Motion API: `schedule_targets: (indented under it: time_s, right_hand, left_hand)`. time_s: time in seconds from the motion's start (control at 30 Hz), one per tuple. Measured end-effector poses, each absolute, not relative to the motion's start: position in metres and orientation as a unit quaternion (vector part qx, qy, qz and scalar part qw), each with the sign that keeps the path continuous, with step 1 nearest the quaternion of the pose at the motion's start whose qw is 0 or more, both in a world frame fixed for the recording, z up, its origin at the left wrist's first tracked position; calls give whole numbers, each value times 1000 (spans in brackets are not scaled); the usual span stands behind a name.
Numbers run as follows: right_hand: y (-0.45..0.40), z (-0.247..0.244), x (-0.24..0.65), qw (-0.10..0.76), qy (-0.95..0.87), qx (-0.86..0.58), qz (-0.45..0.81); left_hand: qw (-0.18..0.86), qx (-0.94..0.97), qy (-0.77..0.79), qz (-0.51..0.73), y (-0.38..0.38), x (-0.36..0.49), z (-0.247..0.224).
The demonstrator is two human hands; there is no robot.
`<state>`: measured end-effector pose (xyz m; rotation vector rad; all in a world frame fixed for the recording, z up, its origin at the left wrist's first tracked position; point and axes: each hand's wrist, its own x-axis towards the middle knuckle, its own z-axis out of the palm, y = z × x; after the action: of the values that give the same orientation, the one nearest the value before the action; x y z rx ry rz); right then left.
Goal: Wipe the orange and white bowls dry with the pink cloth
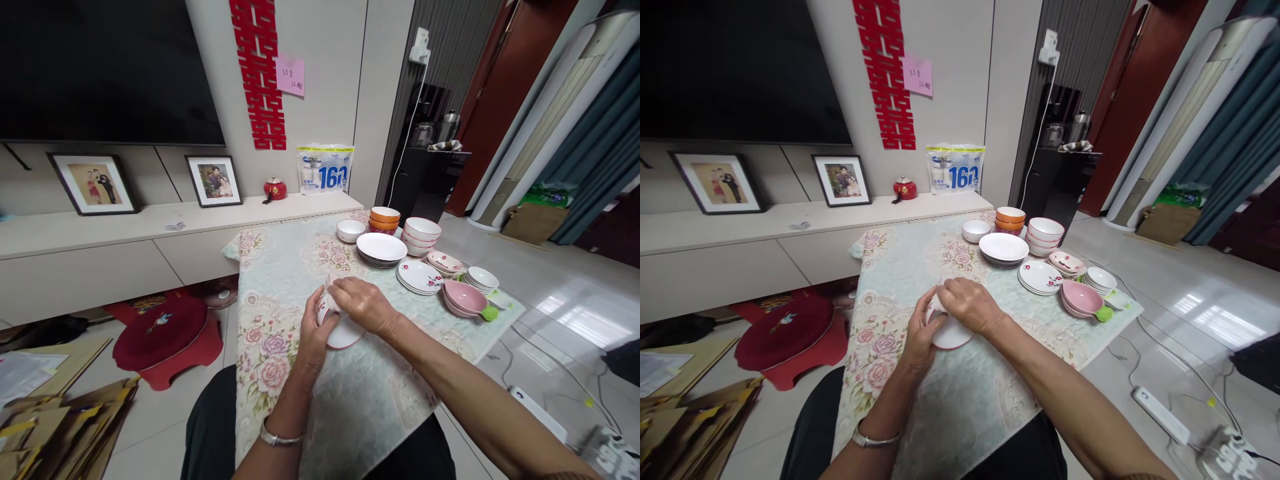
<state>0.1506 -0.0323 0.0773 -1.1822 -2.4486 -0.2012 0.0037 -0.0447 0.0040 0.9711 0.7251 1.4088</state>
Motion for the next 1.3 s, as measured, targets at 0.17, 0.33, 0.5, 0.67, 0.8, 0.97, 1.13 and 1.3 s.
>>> schedule_targets:
  time_s: [0.17, 0.33, 0.5, 0.67, 0.8, 0.97, 1.13, 1.3]
  right_hand:
    - [-29, 60, 148, 338, -827, -449, 3]
    - [-22, 27, 139, 511, -605, -579, 194]
    - [-20, -3, 119, 574, -449, -591, 345]
    - [-16, 11, 142, 559, -477, -603, 310]
    - [-20, 46, 167, 428, -711, -550, 95]
    - [-32, 65, 160, 233, -871, -433, -19]
    - [-30, 49, 151, 334, -822, -460, 31]
    - [-20, 19, 138, 506, -593, -583, 229]
  left_hand:
    - [547, 389, 351, 653, -46, 2, 4]
    - [534, 376, 358, 667, -49, 1, 4]
    - [550, 358, 334, 676, -49, 2, 7]
    - [584, 384, 298, 650, -47, 7, 5]
    - [611, 420, 285, 607, -47, 9, 5]
    - [586, 433, 329, 600, -48, 5, 10]
    - [538, 406, 351, 651, -46, 3, 6]
    - [545, 338, 357, 680, -45, 2, 3]
